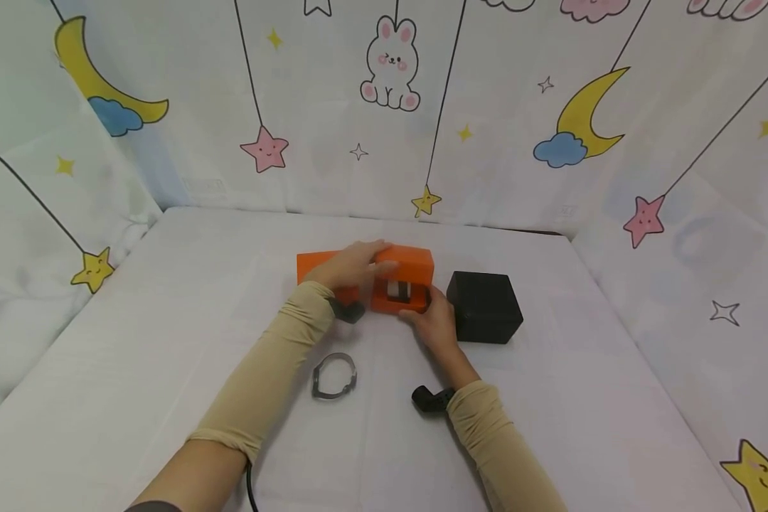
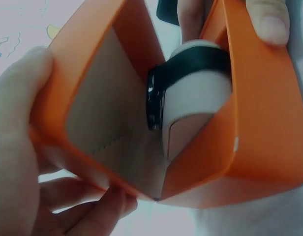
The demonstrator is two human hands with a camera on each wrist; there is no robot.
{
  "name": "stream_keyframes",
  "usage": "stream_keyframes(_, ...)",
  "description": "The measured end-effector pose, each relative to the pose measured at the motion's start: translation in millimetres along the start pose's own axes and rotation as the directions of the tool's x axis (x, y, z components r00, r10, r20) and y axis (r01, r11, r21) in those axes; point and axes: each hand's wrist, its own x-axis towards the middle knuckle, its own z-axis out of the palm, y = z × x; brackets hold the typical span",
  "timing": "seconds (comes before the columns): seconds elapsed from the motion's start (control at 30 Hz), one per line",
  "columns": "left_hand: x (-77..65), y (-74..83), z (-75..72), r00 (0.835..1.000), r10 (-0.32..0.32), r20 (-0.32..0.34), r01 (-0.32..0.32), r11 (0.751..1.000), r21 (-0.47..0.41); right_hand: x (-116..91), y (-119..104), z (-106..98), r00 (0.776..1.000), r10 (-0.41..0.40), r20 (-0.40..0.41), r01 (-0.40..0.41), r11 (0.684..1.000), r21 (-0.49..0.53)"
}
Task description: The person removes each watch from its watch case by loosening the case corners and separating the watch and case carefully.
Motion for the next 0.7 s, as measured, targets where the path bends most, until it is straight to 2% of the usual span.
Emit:
stream_keyframes(0.13, 2.8, 2.1, -0.1, 0.999, 0.006, -0.045, -0.007, 1.0, -0.021, 0, 0, 0, 1.0, -0.018, 0.001, 0.018, 1.0, -0.014)
stream_keyframes(0.3, 6.0, 2.3, -2.2, 0.996, -0.02, -0.085, 0.017, 0.999, -0.029, 1, 0, 2, 0.999, -0.031, -0.006, 0.031, 0.999, -0.029)
stream_keyframes(0.5, 12.6, -4.6, -3.7, 0.994, -0.054, -0.094, 0.048, 0.997, -0.062, 1, -5, 1, 0.999, -0.045, -0.006, 0.045, 0.999, -0.012)
stream_keyframes(0.7, 16.7, -5.5, -3.1, 0.993, -0.074, -0.088, 0.066, 0.994, -0.091, 2, -7, 0, 1.0, -0.009, -0.01, 0.009, 1.0, -0.006)
